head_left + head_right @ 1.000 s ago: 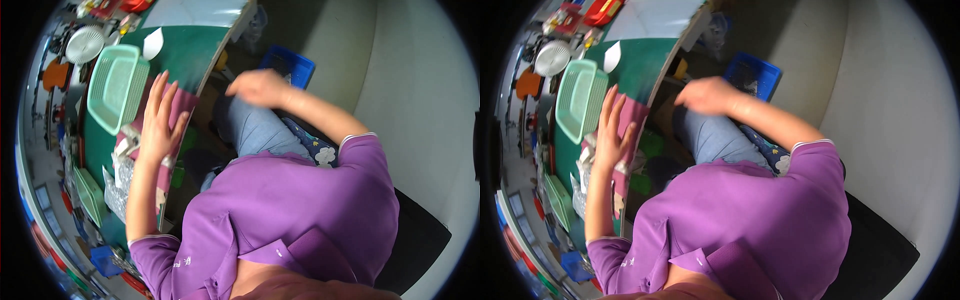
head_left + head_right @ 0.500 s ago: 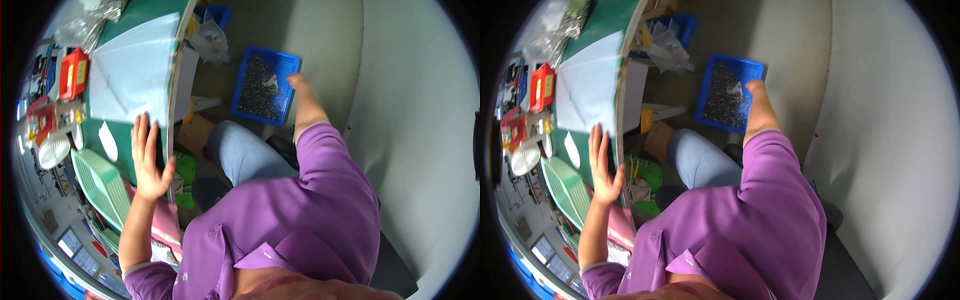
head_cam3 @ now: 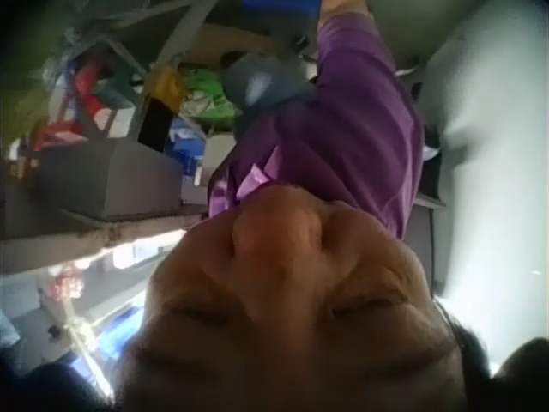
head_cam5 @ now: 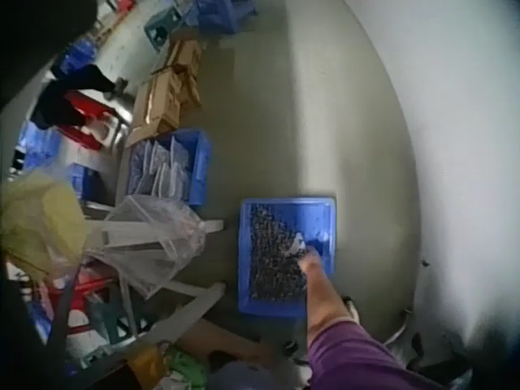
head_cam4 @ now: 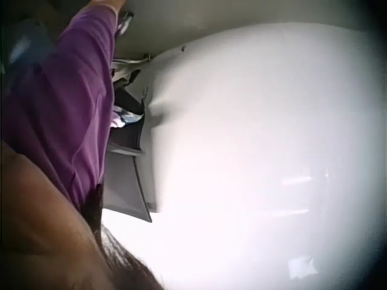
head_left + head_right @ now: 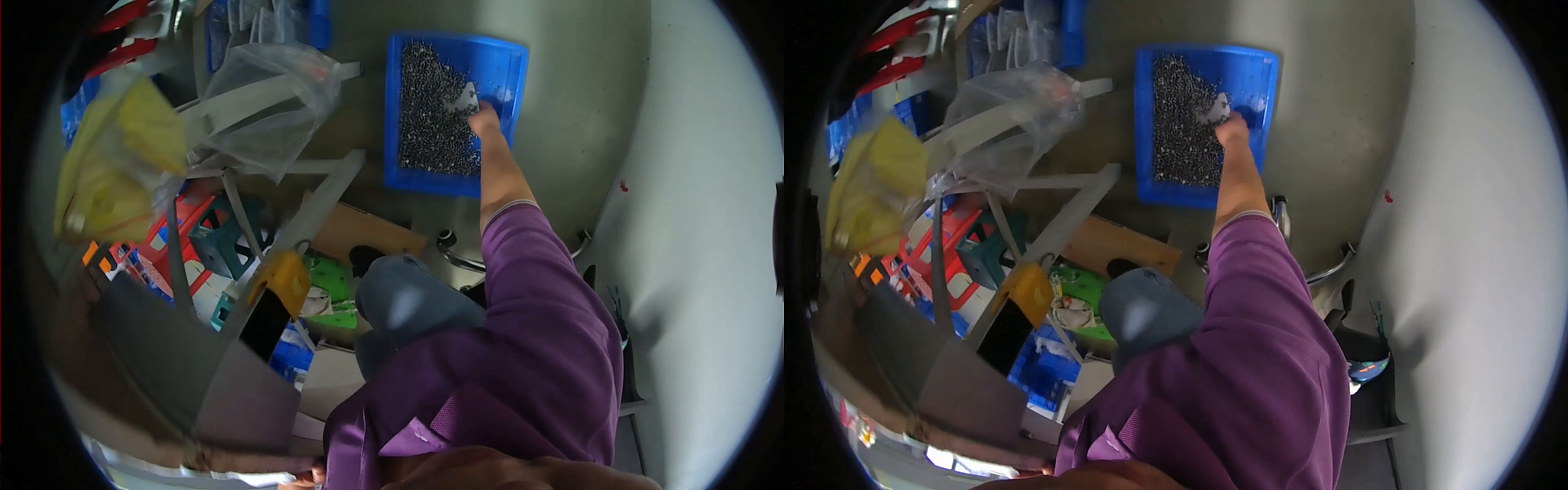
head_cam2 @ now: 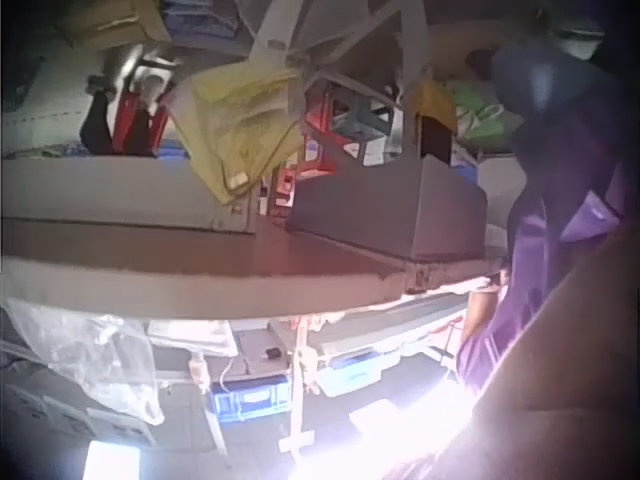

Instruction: The recorder is sorting small metal parts into plastic bags and labeling them with a pen.

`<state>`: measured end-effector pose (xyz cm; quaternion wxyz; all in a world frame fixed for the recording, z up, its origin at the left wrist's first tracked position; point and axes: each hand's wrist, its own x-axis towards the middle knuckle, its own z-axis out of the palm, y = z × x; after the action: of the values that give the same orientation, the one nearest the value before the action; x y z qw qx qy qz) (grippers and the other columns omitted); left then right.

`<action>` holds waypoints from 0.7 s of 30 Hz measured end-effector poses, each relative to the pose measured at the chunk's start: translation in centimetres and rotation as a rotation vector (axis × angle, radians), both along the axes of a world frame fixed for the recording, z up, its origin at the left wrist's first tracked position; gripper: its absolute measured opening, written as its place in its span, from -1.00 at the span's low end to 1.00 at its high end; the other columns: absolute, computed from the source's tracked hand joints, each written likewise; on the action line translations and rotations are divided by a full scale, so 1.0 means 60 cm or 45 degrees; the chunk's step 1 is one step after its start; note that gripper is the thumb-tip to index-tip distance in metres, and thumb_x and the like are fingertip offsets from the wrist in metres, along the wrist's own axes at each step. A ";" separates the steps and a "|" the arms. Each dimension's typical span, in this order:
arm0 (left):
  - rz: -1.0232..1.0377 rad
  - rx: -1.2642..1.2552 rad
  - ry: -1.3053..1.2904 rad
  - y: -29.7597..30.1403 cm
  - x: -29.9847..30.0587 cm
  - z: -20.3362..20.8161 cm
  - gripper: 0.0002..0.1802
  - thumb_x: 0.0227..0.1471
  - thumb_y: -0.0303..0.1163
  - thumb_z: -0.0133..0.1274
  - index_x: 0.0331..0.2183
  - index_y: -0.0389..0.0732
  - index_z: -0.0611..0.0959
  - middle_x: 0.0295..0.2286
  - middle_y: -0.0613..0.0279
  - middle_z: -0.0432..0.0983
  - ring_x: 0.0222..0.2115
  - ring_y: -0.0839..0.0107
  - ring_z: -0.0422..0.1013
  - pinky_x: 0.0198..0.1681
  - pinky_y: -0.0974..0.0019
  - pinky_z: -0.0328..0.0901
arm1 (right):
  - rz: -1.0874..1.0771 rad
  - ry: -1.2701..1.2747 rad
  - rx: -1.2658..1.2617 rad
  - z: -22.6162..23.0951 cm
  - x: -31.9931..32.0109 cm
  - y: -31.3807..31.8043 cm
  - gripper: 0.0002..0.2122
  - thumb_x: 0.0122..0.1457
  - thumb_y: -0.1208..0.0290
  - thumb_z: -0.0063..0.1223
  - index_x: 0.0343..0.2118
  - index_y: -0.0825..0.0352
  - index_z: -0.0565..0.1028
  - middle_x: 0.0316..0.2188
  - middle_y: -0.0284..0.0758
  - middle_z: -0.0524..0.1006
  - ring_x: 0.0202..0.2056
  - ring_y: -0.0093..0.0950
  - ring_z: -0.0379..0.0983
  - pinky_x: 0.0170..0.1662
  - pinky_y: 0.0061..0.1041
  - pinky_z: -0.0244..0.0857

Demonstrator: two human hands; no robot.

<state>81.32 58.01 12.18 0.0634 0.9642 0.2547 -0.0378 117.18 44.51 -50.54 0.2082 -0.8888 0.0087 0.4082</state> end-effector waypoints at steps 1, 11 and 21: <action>0.000 -0.019 0.033 0.009 0.004 -0.005 -0.14 -0.08 0.04 -0.13 0.10 -0.31 0.04 0.06 -0.33 -0.10 0.09 -0.19 -0.08 0.08 -0.16 -0.15 | 0.000 -0.100 -0.005 -0.004 0.000 0.012 -0.51 -0.15 0.25 0.11 -0.07 0.25 0.35 -0.11 -0.14 0.40 -0.05 -0.22 0.29 -0.02 -0.38 0.18; 0.021 -0.156 0.295 0.084 0.018 -0.053 -0.14 -0.10 0.04 -0.10 0.09 -0.32 0.07 0.05 -0.35 -0.08 0.07 -0.22 -0.08 0.07 -0.16 -0.13 | -0.060 -0.520 -0.712 -0.007 -0.060 0.126 -0.45 -0.23 0.17 0.23 -0.16 0.25 0.27 -0.30 -0.24 0.37 -0.22 -0.30 0.32 -0.14 -0.34 0.17; 0.097 -0.282 0.430 0.093 0.021 -0.064 -0.14 -0.12 0.05 -0.08 0.08 -0.33 0.09 0.04 -0.37 -0.07 0.06 -0.24 -0.07 0.06 -0.16 -0.10 | -0.212 -0.352 -0.579 0.035 -0.074 0.116 -0.75 -0.17 0.22 0.09 -0.43 0.25 0.48 -0.28 -0.23 0.39 -0.21 -0.26 0.32 -0.14 -0.29 0.17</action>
<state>82.61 63.61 8.32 0.1267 0.9210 0.2924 -0.2241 112.72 51.49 -48.47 0.0356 -0.9562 0.1447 0.2519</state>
